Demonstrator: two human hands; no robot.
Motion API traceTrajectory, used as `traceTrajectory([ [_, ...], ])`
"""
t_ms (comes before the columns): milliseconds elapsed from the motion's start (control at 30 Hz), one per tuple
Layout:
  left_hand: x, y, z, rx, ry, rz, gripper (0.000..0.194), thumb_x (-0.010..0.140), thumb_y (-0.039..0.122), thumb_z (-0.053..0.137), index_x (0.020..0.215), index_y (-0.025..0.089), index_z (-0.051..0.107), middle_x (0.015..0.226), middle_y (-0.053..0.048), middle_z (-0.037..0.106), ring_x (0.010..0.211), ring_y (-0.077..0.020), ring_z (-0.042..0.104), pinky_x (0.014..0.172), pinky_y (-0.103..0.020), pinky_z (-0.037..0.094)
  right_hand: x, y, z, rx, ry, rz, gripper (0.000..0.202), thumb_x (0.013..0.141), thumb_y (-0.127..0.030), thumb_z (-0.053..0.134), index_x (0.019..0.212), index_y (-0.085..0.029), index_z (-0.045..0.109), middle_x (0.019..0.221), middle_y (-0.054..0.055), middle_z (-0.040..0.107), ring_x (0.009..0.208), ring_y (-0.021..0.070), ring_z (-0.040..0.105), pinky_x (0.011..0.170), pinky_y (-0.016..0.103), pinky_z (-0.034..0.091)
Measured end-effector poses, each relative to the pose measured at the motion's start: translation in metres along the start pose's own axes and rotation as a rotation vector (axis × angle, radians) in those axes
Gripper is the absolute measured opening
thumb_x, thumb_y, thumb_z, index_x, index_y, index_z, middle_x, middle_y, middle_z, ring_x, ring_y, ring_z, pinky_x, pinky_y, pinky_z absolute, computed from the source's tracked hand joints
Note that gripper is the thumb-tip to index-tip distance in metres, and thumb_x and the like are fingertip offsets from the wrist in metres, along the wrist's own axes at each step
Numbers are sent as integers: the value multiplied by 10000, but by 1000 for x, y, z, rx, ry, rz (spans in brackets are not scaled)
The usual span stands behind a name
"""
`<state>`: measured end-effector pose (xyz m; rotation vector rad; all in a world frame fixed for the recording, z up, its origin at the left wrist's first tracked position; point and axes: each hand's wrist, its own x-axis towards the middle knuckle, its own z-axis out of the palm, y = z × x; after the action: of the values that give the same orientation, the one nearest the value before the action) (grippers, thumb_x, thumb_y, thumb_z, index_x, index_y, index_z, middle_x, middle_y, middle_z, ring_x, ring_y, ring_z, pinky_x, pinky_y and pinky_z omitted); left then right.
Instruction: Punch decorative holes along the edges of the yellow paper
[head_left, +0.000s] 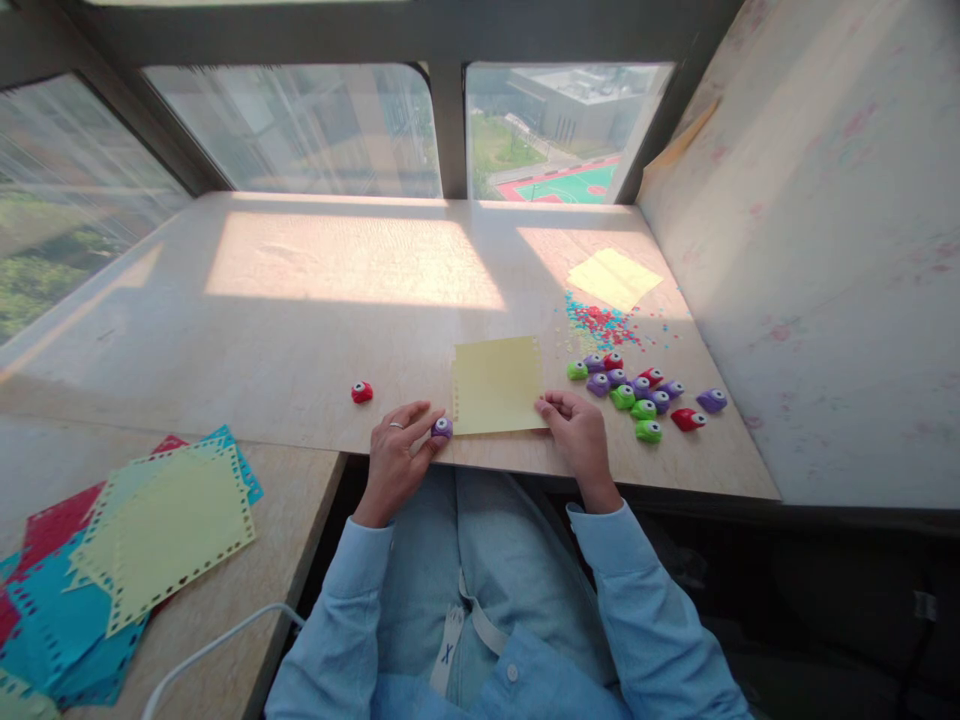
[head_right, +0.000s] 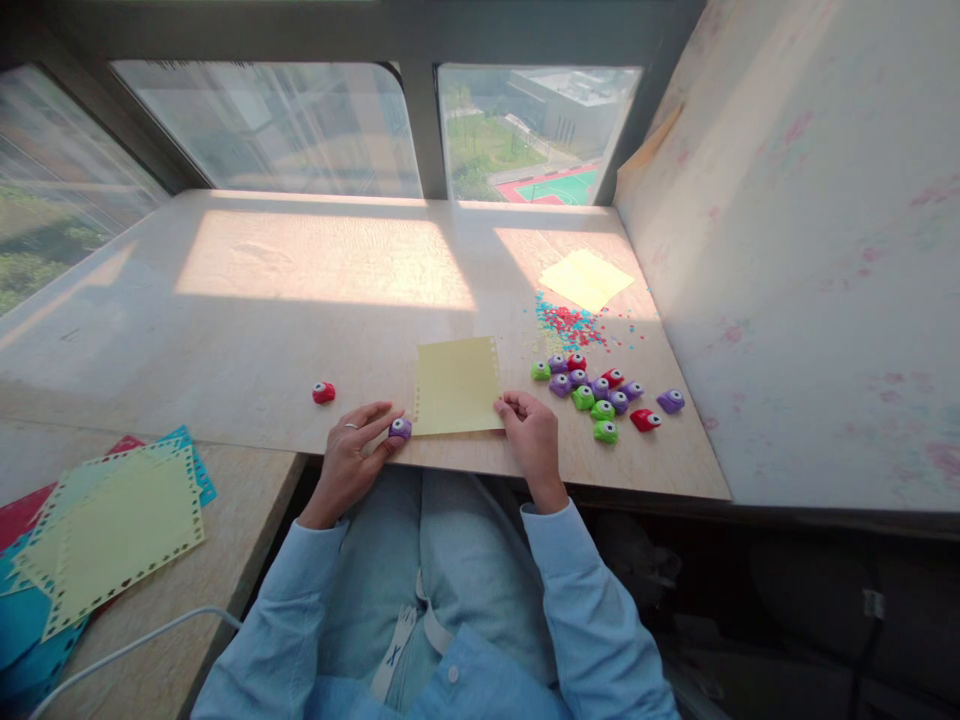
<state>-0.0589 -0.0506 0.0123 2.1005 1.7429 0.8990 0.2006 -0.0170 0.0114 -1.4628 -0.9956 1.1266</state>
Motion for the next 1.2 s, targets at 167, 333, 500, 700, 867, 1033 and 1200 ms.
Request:
traceTrajectory([
  [167,0,-1,1,9,5,6,289,877,311,621,1154,282,703,1241,-70,640,1148,-259,567,1002,-464,468,0,-1,0,8,-9,-7,406,676,-495,732,886,-148,721,849,85,752,790,269,704,615,394,617],
  [333,0,-2,1,29,7,23,287,871,311,633,1146,279,709,1238,-78,638,1141,-271,570,990,-473,471,0,-1,0,15,-11,1,388,687,-474,724,892,-144,715,845,83,745,783,264,701,603,384,618],
  [500,0,-1,1,37,9,24,286,866,300,639,1144,284,708,1242,-75,636,1143,-268,568,994,-472,467,1,0,0,17,-17,5,397,685,-474,731,899,-140,717,848,86,747,784,267,702,606,395,618],
  [700,0,-2,1,32,2,21,293,861,299,648,1148,294,705,1254,-67,632,1151,-265,562,998,-470,464,2,0,0,22,-23,21,406,676,-483,734,901,-146,718,849,80,749,782,258,702,607,386,622],
  [867,-1,-2,2,15,5,25,312,852,314,660,1160,279,701,1248,-76,637,1151,-270,565,998,-484,467,2,0,0,2,-18,19,416,671,-495,733,893,-144,716,847,85,750,769,257,702,597,385,622],
  [1033,0,0,1,10,20,18,331,848,348,660,1166,261,697,1234,-83,644,1138,-276,572,989,-494,474,0,-2,2,-7,-16,18,416,675,-498,730,890,-142,709,855,90,744,767,252,700,590,368,616],
  [1200,-1,1,0,24,9,7,339,842,361,663,1165,261,696,1243,-77,640,1147,-277,567,995,-488,467,-2,-7,5,-100,-73,37,471,721,-561,689,940,-144,706,824,79,736,571,202,657,494,334,556],
])
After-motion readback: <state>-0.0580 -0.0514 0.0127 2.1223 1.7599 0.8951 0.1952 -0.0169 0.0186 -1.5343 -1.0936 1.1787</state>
